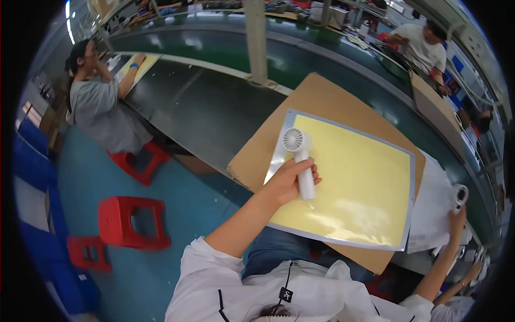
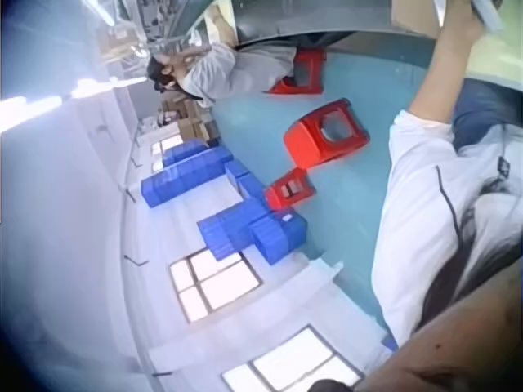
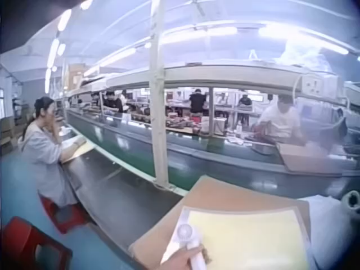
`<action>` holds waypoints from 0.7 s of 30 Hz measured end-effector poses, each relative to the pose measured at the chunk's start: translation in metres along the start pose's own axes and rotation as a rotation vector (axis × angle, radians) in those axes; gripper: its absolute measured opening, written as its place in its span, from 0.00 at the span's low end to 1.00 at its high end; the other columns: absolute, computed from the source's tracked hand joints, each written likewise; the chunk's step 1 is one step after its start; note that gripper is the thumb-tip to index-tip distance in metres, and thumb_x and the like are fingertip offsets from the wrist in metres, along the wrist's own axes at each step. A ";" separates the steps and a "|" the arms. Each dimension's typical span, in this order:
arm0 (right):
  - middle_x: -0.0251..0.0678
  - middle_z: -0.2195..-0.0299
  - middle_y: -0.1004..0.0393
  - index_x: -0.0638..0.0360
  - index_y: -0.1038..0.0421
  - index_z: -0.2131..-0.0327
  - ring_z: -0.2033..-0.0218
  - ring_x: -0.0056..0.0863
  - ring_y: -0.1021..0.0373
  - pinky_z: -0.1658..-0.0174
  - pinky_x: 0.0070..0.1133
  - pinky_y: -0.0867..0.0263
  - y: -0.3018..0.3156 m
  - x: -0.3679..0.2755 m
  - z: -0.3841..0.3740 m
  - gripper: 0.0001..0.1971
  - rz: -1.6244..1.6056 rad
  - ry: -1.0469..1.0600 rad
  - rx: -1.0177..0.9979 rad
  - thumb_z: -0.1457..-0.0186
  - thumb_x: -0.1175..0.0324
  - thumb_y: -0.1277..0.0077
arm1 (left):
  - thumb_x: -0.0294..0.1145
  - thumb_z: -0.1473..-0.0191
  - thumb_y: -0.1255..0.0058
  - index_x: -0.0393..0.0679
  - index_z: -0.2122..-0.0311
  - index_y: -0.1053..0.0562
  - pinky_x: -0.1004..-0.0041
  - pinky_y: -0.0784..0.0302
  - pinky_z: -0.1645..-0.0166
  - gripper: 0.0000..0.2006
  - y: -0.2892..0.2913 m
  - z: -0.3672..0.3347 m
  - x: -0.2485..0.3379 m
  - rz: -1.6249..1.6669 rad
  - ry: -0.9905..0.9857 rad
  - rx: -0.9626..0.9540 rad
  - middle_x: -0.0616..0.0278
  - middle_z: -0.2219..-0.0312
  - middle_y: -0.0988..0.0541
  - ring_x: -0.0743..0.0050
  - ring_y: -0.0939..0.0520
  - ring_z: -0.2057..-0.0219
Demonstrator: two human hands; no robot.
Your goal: The person applies adhesive stickers onto the bottom of a handheld fan by hand, presses them flat, and organizes handheld fans on the conveyor table.
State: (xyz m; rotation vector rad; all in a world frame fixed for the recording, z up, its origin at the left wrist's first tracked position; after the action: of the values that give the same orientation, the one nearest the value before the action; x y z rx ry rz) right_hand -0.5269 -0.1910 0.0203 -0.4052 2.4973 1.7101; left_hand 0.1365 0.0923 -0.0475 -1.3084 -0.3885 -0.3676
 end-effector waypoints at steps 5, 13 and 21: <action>0.49 0.45 0.31 0.64 0.39 0.41 0.42 0.43 0.35 0.40 0.28 0.43 0.129 -0.171 0.013 0.28 0.137 0.179 0.170 0.49 0.81 0.50 | 0.32 0.41 0.47 0.43 0.59 0.30 0.60 0.22 0.48 0.08 0.020 0.012 0.017 0.124 -0.022 0.025 0.60 0.66 0.25 0.68 0.22 0.62; 0.41 0.51 0.27 0.61 0.32 0.47 0.51 0.34 0.29 0.48 0.28 0.34 0.162 -0.392 0.054 0.25 -0.544 0.540 -0.008 0.51 0.78 0.41 | 0.35 0.37 0.54 0.45 0.54 0.33 0.65 0.24 0.57 0.10 0.016 0.063 0.047 0.192 -0.136 -0.168 0.61 0.66 0.28 0.71 0.25 0.65; 0.35 0.61 0.24 0.59 0.27 0.54 0.59 0.25 0.28 0.51 0.27 0.32 0.105 -0.712 0.075 0.24 -0.656 0.752 -0.354 0.55 0.61 0.36 | 0.35 0.39 0.53 0.40 0.52 0.38 0.67 0.17 0.63 0.15 0.111 0.213 0.088 0.117 -0.675 -0.011 0.59 0.70 0.33 0.70 0.27 0.69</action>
State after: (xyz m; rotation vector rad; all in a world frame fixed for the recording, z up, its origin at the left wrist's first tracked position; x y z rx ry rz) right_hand 0.1236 0.0334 0.2440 -1.9447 1.9683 1.8821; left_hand 0.2512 0.3207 -0.0549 -1.4380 -0.8679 0.1867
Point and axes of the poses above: each hand's wrist, its own z-axis away from the middle knuckle, its own y-axis out of the back of the hand, x = y × z, the point moved 2 cm from there along -z, towards the middle knuckle
